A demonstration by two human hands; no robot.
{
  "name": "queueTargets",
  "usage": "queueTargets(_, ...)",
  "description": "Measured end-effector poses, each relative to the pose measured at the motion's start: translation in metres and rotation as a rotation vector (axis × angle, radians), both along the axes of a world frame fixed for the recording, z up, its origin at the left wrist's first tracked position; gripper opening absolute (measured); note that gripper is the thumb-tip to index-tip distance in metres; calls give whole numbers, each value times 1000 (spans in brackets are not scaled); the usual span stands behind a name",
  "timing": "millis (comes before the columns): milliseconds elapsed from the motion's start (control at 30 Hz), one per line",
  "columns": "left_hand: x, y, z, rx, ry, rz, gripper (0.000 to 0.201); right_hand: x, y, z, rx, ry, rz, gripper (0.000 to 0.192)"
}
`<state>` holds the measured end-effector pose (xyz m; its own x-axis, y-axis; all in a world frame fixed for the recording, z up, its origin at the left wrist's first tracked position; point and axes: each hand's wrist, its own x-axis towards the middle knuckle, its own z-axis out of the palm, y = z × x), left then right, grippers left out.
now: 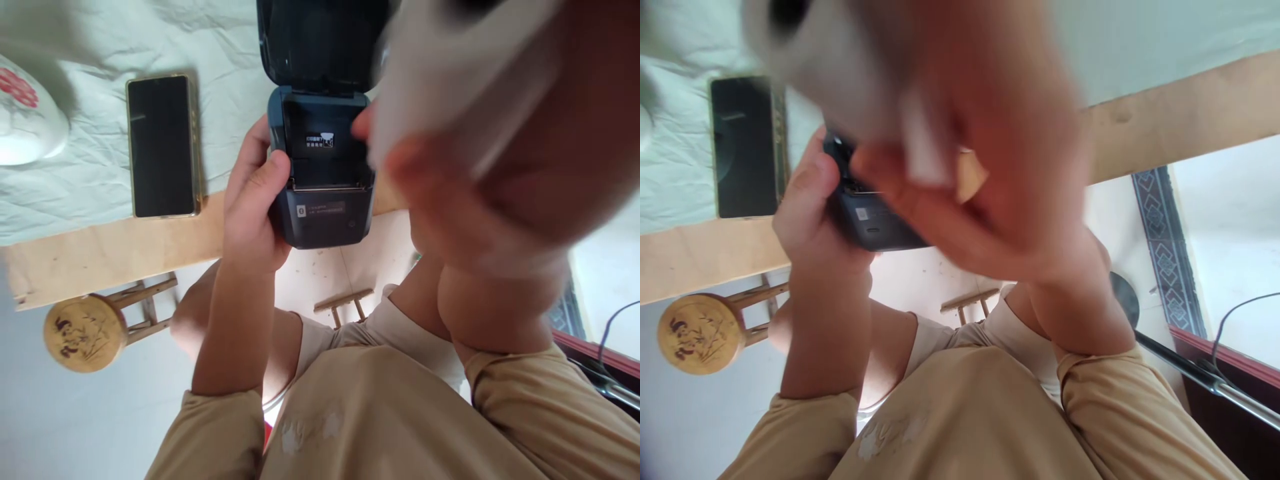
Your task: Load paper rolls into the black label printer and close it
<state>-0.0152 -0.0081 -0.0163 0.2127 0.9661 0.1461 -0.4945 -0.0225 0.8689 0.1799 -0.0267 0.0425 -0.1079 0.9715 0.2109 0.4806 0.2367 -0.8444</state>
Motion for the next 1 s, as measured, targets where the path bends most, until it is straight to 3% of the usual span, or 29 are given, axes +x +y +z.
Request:
queueTargets(67,0,-1,0,15,25,33,28,-19,-7,6,86,-113,31,19)
queueTargets(167,0,-2,2,-28,49,97,22,-40,-7,12,217,-338,69,24)
queueTargets(267,0,-3,4,-35,35,88,22,-45,-2,13,241,-479,82,25)
queueTargets(467,0,-4,8,-17,26,9,32,-34,2,5,318,-523,-41,23)
queueTargets(633,2,-4,10,-37,38,5,34,-28,8,-3,310,-523,80,16)
queueTargets(767,2,-2,7,-47,35,10,34,-27,4,4,278,-513,82,23)
queueTargets(900,0,0,1,-36,17,-12,36,-24,-2,8,327,-522,281,26)
queueTargets(1000,-2,0,-2,-27,86,-23,41,-22,-3,6,367,-498,339,28)
